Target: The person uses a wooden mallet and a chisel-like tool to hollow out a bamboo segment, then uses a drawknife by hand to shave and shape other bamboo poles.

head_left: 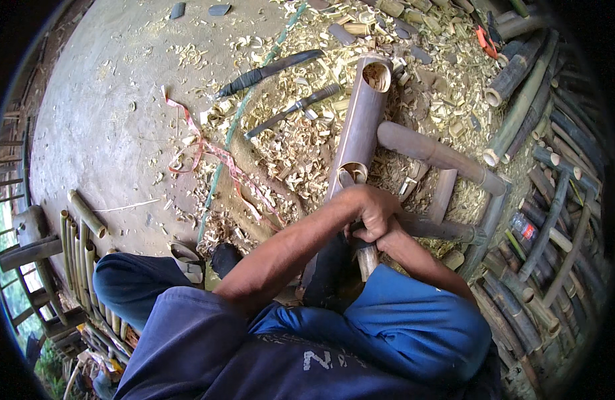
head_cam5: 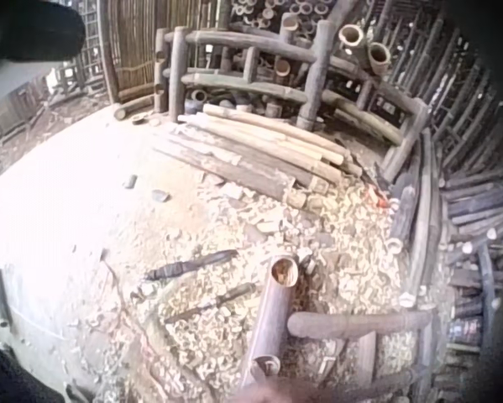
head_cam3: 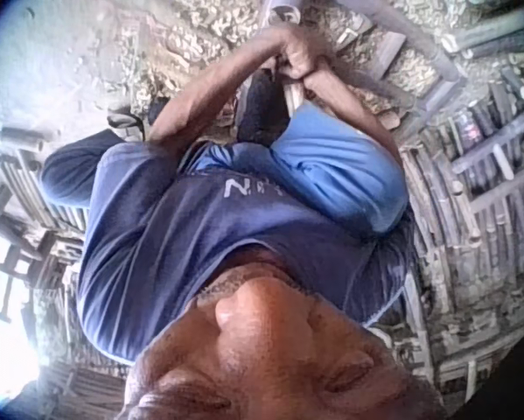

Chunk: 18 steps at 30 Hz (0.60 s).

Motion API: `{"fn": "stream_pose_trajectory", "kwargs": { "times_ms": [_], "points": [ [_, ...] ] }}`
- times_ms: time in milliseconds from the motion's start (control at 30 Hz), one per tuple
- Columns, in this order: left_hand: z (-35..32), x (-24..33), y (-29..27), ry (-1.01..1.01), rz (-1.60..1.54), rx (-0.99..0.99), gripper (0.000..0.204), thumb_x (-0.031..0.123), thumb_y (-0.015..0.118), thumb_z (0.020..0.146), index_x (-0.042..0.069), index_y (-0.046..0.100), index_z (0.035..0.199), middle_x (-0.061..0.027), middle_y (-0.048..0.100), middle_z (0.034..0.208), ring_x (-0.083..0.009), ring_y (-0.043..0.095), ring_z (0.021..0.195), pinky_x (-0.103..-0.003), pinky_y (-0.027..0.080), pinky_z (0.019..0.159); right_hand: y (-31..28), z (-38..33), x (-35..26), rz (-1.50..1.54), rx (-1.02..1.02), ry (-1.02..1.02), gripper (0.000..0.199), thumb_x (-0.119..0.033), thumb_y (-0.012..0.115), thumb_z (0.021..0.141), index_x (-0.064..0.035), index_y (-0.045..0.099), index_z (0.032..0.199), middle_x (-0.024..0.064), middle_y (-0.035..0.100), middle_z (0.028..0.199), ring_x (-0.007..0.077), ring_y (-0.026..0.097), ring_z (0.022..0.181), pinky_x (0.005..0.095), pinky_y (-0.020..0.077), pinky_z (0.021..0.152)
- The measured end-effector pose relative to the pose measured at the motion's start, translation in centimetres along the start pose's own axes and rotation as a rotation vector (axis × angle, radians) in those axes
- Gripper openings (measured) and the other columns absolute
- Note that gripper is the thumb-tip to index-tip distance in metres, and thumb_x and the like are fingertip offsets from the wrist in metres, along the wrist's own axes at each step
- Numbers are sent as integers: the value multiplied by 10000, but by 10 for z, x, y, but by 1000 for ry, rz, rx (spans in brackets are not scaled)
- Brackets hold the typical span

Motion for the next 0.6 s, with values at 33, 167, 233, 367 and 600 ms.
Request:
{"fn": "stream_pose_trajectory", "kwargs": {
  "times_ms": [33,167,233,367,600],
  "points": [
    [1,-1,-6,48,34,80,865,28,710,437,71,611,1295,-223,699,1022,-386,672,1005,-462,564,861,-9,1,-1,-72,-6,-24,438,-172,638,880,-69,524,1290,151,600,1167,289,583,1134,399,491,978],
    [-41,19,-40,102,-55,979,727,63,705,536,75,622,1258,-195,594,1171,-406,588,1156,-448,512,974,-36,-10,-5,-269,-29,-70,443,-167,615,900,-75,497,1317,138,577,1179,274,571,1145,388,488,984],
    [-37,17,-31,46,-19,865,746,56,716,494,86,637,1234,-188,586,1167,-405,607,1118,-454,521,953,-30,-8,-7,-230,-17,-62,446,-165,603,910,-78,483,1330,131,566,1186,266,565,1150,383,487,987],
    [-23,3,-9,103,44,308,806,16,706,436,83,650,1238,-200,633,1149,-373,620,1132,-447,531,946,3,-5,-11,-38,68,21,451,-161,580,930,-85,455,1356,118,543,1198,251,552,1161,372,484,993],
    [-31,-1,-18,144,91,465,674,195,760,656,101,611,1306,-238,574,1343,-359,589,1237,-490,501,994,-10,-3,-15,-212,39,-21,462,-154,540,965,-96,406,1403,95,502,1221,224,531,1180,353,478,1003]
  ]
}}
Point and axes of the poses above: each hand's wrist, its own z-axis towards the middle knuckle, its own y-axis out of the palm, x = y × z, the point moved 10 cm from there along z, towards the middle knuckle
